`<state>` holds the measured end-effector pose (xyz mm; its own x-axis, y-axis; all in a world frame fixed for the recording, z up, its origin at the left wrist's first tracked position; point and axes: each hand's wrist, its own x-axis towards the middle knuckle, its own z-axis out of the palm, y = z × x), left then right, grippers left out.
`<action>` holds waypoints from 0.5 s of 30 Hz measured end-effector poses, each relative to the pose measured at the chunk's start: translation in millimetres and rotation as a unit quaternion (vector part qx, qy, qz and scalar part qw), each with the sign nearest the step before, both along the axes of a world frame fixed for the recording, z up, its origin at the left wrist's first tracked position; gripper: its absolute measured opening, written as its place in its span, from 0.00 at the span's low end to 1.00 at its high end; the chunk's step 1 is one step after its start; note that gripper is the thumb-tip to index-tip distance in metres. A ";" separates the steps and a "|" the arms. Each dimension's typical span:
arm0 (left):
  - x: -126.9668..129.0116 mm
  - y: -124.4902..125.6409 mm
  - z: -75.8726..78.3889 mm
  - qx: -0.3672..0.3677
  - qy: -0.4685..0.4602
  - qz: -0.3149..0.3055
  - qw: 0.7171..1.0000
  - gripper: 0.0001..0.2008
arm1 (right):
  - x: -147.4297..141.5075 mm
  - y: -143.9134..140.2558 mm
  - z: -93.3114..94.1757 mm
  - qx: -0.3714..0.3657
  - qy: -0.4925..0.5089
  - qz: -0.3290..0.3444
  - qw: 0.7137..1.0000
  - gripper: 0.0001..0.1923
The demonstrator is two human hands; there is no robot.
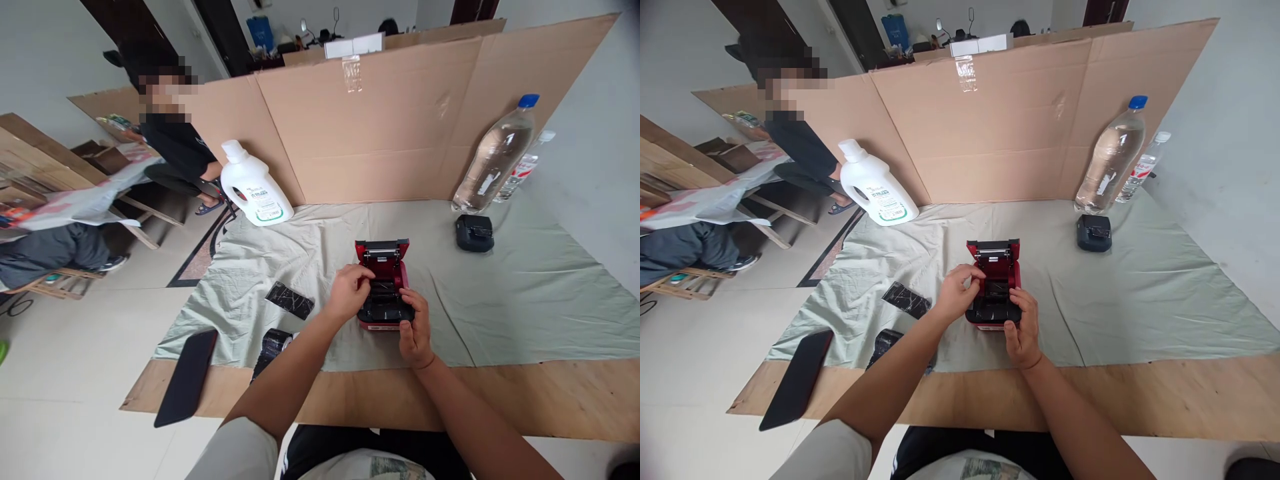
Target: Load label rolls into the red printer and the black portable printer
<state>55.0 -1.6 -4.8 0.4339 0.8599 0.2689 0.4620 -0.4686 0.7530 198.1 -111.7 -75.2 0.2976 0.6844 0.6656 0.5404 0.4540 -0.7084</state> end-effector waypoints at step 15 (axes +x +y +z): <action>49.8 14.9 33.5 0.015 0.397 -0.115 0.910 0.14 | 0.4 0.0 0.1 0.034 0.053 0.021 0.998 0.16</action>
